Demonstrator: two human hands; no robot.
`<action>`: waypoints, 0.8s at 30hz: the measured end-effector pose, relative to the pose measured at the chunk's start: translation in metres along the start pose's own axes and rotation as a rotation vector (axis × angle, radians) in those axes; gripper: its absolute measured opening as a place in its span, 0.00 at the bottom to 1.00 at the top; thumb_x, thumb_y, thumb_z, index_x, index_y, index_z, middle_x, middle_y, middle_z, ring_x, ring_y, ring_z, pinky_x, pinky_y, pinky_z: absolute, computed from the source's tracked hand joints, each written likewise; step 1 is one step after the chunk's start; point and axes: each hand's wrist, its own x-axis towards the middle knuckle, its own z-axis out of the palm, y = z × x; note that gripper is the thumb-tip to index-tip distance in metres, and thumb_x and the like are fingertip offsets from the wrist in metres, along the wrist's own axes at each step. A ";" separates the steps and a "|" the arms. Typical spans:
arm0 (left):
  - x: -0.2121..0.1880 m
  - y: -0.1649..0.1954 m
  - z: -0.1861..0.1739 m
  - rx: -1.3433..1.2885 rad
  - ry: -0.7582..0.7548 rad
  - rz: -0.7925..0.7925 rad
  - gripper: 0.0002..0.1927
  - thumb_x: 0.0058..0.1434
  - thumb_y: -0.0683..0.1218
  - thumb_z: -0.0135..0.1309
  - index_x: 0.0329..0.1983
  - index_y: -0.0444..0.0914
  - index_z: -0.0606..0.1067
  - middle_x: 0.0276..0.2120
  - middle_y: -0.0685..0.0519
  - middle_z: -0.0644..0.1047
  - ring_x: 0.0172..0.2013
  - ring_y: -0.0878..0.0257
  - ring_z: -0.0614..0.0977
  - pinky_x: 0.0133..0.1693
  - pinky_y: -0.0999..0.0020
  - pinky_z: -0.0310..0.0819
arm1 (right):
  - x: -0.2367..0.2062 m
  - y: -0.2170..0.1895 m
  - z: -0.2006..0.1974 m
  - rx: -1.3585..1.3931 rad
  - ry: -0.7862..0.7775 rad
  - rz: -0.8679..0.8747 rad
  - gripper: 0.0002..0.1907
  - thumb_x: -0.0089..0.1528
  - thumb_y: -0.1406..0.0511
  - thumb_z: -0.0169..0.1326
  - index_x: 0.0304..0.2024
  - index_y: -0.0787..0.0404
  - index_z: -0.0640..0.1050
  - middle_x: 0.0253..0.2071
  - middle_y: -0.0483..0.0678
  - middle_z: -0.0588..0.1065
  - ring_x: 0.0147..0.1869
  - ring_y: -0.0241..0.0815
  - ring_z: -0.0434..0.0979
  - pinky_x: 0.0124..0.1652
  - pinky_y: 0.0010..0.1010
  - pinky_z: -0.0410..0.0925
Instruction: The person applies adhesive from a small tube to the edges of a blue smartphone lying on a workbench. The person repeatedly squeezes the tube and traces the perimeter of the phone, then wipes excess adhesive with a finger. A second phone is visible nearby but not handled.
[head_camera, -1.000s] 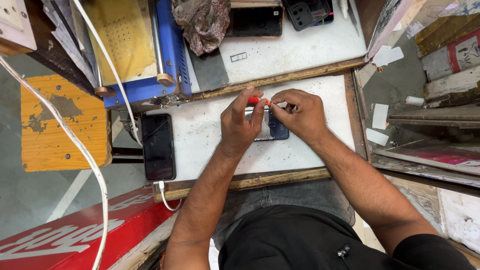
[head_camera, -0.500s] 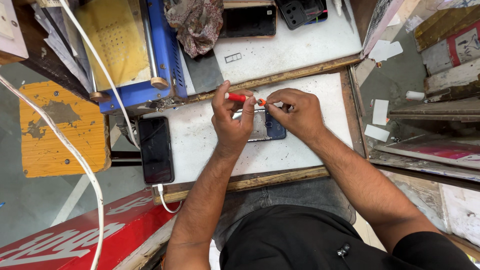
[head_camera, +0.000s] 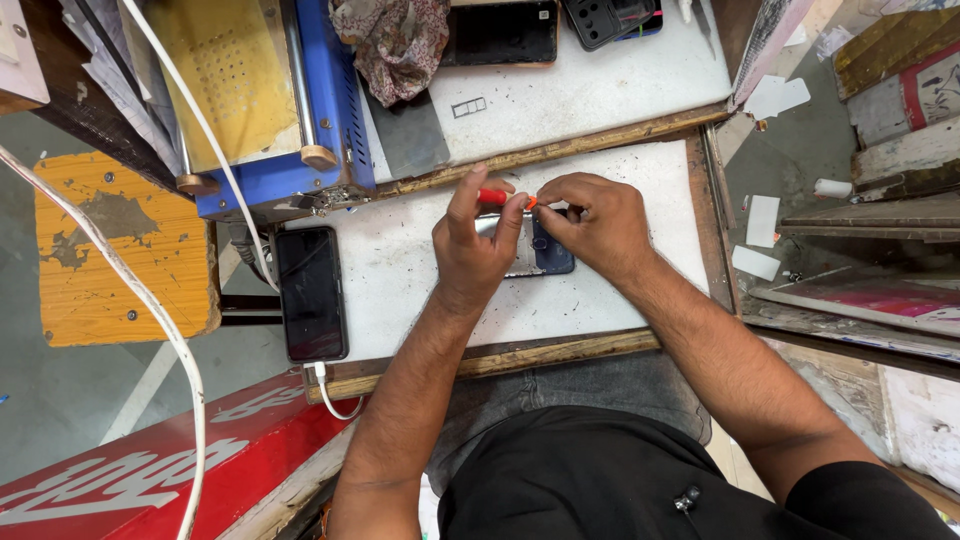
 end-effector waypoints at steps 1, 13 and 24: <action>0.001 0.002 -0.001 0.025 -0.008 0.022 0.32 0.71 0.41 0.59 0.69 0.43 0.54 0.39 0.50 0.81 0.42 0.60 0.87 0.43 0.68 0.88 | 0.000 -0.001 0.000 -0.004 -0.006 0.012 0.06 0.62 0.65 0.65 0.40 0.59 0.82 0.43 0.46 0.83 0.33 0.31 0.82 0.31 0.20 0.77; -0.012 -0.002 -0.012 0.022 0.011 0.024 0.30 0.72 0.37 0.56 0.70 0.41 0.54 0.37 0.48 0.81 0.40 0.57 0.87 0.41 0.67 0.88 | 0.004 -0.011 -0.013 0.042 -0.047 -0.065 0.16 0.61 0.59 0.64 0.49 0.59 0.82 0.48 0.51 0.81 0.32 0.37 0.80 0.34 0.27 0.77; -0.055 0.021 -0.027 -0.057 -0.110 -0.029 0.32 0.68 0.35 0.58 0.68 0.41 0.55 0.36 0.47 0.81 0.38 0.58 0.87 0.38 0.67 0.85 | -0.001 -0.006 -0.014 0.229 0.124 0.003 0.07 0.70 0.64 0.57 0.45 0.61 0.83 0.41 0.49 0.83 0.34 0.31 0.78 0.32 0.22 0.70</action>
